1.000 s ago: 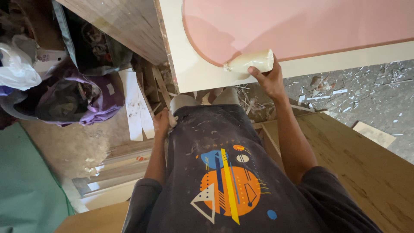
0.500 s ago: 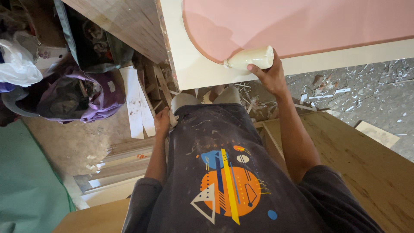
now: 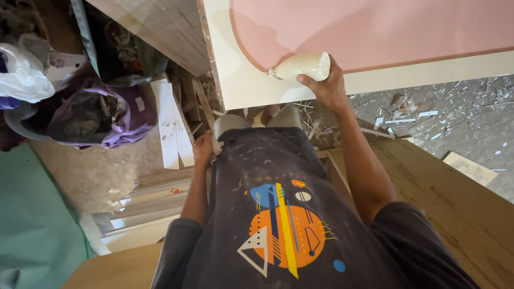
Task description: The person applies a line of glue from a bottle onto the edge of a white wooden panel with a pink inset.
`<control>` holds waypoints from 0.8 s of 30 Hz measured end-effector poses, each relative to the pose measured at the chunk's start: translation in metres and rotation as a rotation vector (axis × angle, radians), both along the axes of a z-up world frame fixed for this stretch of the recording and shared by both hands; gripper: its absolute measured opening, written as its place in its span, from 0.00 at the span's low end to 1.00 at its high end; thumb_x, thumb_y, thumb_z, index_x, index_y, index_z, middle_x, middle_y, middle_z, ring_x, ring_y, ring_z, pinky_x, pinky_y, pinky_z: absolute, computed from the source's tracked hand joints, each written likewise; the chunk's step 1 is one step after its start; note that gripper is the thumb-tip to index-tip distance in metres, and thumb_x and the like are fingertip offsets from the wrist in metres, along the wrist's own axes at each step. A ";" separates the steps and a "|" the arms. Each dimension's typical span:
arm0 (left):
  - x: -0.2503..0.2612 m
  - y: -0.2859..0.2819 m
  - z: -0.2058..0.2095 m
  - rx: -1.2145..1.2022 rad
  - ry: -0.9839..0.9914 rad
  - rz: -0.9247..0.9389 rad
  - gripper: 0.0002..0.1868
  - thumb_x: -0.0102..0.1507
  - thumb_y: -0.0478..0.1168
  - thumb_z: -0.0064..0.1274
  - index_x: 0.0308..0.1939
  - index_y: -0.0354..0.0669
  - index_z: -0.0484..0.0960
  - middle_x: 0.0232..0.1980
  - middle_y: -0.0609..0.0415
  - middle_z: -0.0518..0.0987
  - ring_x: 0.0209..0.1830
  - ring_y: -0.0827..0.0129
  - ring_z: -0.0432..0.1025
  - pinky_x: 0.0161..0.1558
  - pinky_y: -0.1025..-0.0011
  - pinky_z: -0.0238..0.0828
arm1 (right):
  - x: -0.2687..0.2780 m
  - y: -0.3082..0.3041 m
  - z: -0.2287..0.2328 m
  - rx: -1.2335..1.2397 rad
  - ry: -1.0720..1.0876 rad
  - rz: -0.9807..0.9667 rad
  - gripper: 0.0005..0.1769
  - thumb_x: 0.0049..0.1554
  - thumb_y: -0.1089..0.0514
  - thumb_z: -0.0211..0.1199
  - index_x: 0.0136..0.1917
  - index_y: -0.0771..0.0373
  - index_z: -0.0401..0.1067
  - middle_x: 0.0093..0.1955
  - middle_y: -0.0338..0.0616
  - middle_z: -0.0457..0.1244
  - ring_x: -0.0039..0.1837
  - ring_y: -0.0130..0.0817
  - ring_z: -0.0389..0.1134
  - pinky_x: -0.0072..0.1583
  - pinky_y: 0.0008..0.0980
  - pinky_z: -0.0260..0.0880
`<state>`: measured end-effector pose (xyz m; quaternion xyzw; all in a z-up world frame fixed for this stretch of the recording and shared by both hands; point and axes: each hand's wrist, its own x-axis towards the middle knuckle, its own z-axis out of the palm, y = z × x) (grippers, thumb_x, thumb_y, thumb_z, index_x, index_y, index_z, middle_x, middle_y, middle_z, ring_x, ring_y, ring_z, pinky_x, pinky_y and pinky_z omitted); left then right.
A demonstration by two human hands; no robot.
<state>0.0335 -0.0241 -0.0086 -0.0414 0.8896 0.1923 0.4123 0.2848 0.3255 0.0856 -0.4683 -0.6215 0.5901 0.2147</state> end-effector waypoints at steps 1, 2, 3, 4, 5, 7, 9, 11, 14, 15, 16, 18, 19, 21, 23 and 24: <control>0.000 -0.001 -0.001 -0.006 -0.004 0.000 0.27 0.63 0.66 0.51 0.50 0.52 0.88 0.54 0.42 0.83 0.64 0.43 0.71 0.65 0.53 0.66 | -0.002 -0.001 -0.001 0.006 0.000 -0.012 0.35 0.49 0.44 0.84 0.59 0.62 0.71 0.52 0.49 0.67 0.57 0.37 0.67 0.61 0.43 0.68; 0.000 0.003 0.006 -0.007 -0.004 0.002 0.27 0.63 0.66 0.51 0.50 0.52 0.88 0.54 0.42 0.83 0.64 0.43 0.71 0.65 0.53 0.66 | -0.004 -0.001 -0.001 0.004 0.000 -0.010 0.35 0.49 0.44 0.84 0.59 0.62 0.71 0.52 0.49 0.67 0.57 0.37 0.67 0.61 0.43 0.68; 0.001 0.007 0.013 -0.014 -0.010 0.012 0.27 0.62 0.66 0.51 0.50 0.53 0.88 0.54 0.43 0.83 0.64 0.44 0.72 0.65 0.54 0.66 | -0.006 -0.002 -0.001 0.006 -0.002 -0.020 0.35 0.49 0.43 0.84 0.59 0.62 0.71 0.52 0.50 0.68 0.57 0.38 0.68 0.61 0.44 0.68; 0.001 0.012 0.019 -0.019 -0.016 0.023 0.26 0.62 0.66 0.52 0.51 0.55 0.88 0.54 0.44 0.84 0.64 0.45 0.72 0.65 0.54 0.66 | -0.008 -0.002 -0.001 0.009 -0.004 -0.029 0.35 0.49 0.42 0.84 0.59 0.62 0.71 0.52 0.50 0.68 0.57 0.39 0.69 0.60 0.46 0.69; 0.001 0.012 0.020 -0.019 -0.016 0.025 0.26 0.62 0.66 0.52 0.51 0.55 0.88 0.54 0.44 0.84 0.64 0.45 0.72 0.65 0.54 0.66 | -0.010 -0.003 -0.001 0.009 -0.004 -0.027 0.35 0.49 0.42 0.84 0.59 0.62 0.71 0.52 0.50 0.68 0.57 0.39 0.69 0.60 0.46 0.69; 0.002 0.011 0.021 -0.009 -0.006 0.022 0.28 0.62 0.65 0.51 0.51 0.51 0.88 0.54 0.41 0.83 0.64 0.42 0.72 0.65 0.52 0.66 | -0.013 -0.005 0.000 0.002 -0.030 -0.035 0.36 0.48 0.41 0.85 0.59 0.60 0.71 0.52 0.50 0.68 0.56 0.39 0.70 0.60 0.46 0.69; -0.002 0.000 0.000 -0.001 -0.013 0.015 0.28 0.62 0.65 0.51 0.52 0.49 0.88 0.55 0.39 0.83 0.65 0.41 0.71 0.65 0.51 0.65 | -0.009 -0.004 0.003 0.020 -0.053 -0.015 0.36 0.48 0.40 0.84 0.58 0.61 0.71 0.50 0.50 0.68 0.54 0.41 0.70 0.58 0.46 0.69; -0.003 -0.002 -0.003 0.007 -0.019 0.007 0.29 0.63 0.64 0.51 0.52 0.47 0.88 0.56 0.38 0.82 0.65 0.40 0.70 0.66 0.50 0.64 | -0.004 -0.003 0.005 0.039 -0.078 0.003 0.36 0.48 0.39 0.84 0.56 0.61 0.71 0.48 0.51 0.67 0.53 0.43 0.70 0.57 0.46 0.68; -0.002 0.003 0.011 -0.002 -0.020 0.005 0.27 0.64 0.64 0.50 0.51 0.49 0.88 0.55 0.40 0.82 0.65 0.41 0.71 0.66 0.50 0.64 | 0.001 -0.003 0.006 0.054 -0.096 -0.003 0.35 0.47 0.39 0.84 0.55 0.60 0.71 0.46 0.49 0.67 0.52 0.40 0.69 0.56 0.42 0.68; -0.002 0.003 0.012 0.001 -0.020 -0.004 0.28 0.64 0.64 0.50 0.51 0.48 0.88 0.55 0.39 0.82 0.65 0.41 0.71 0.66 0.50 0.64 | 0.002 -0.003 0.006 0.051 -0.093 -0.001 0.35 0.47 0.38 0.84 0.55 0.60 0.71 0.46 0.48 0.67 0.52 0.38 0.69 0.56 0.41 0.68; -0.002 0.003 0.012 0.005 -0.019 -0.013 0.28 0.64 0.64 0.50 0.51 0.48 0.88 0.56 0.38 0.82 0.66 0.40 0.70 0.67 0.50 0.64 | 0.003 -0.003 0.006 0.048 -0.089 0.003 0.36 0.46 0.38 0.84 0.54 0.59 0.71 0.46 0.47 0.67 0.52 0.35 0.68 0.56 0.39 0.68; -0.004 0.003 0.013 0.031 -0.023 -0.013 0.27 0.64 0.63 0.50 0.49 0.47 0.88 0.53 0.38 0.82 0.64 0.40 0.71 0.65 0.51 0.65 | -0.004 -0.005 0.006 0.042 -0.080 -0.011 0.35 0.46 0.37 0.85 0.54 0.59 0.71 0.46 0.46 0.67 0.52 0.35 0.68 0.56 0.38 0.68; -0.005 0.003 0.013 0.056 -0.027 -0.012 0.26 0.65 0.62 0.50 0.47 0.46 0.88 0.51 0.38 0.83 0.62 0.39 0.73 0.63 0.51 0.66 | -0.007 -0.005 0.006 0.035 -0.071 -0.025 0.35 0.46 0.37 0.85 0.54 0.58 0.71 0.45 0.45 0.67 0.52 0.34 0.67 0.55 0.37 0.68; -0.006 0.016 0.028 0.007 -0.040 -0.028 0.24 0.65 0.61 0.47 0.38 0.45 0.84 0.44 0.46 0.80 0.51 0.52 0.71 0.52 0.55 0.63 | -0.010 -0.005 -0.003 0.073 -0.059 0.006 0.34 0.49 0.38 0.80 0.57 0.60 0.71 0.50 0.44 0.68 0.54 0.35 0.69 0.53 0.36 0.71; -0.006 0.024 0.037 -0.038 -0.054 -0.044 0.24 0.64 0.59 0.44 0.29 0.45 0.80 0.36 0.53 0.77 0.40 0.64 0.69 0.42 0.60 0.59 | -0.016 -0.005 -0.006 0.116 -0.047 0.037 0.34 0.51 0.38 0.75 0.60 0.62 0.70 0.55 0.43 0.70 0.56 0.37 0.71 0.50 0.34 0.74; -0.006 0.025 0.039 -0.036 -0.067 -0.025 0.22 0.64 0.58 0.43 0.37 0.46 0.84 0.40 0.53 0.79 0.43 0.64 0.71 0.44 0.61 0.62 | -0.020 -0.005 -0.004 0.096 -0.056 0.020 0.34 0.50 0.39 0.76 0.60 0.61 0.70 0.55 0.43 0.70 0.57 0.37 0.71 0.50 0.34 0.74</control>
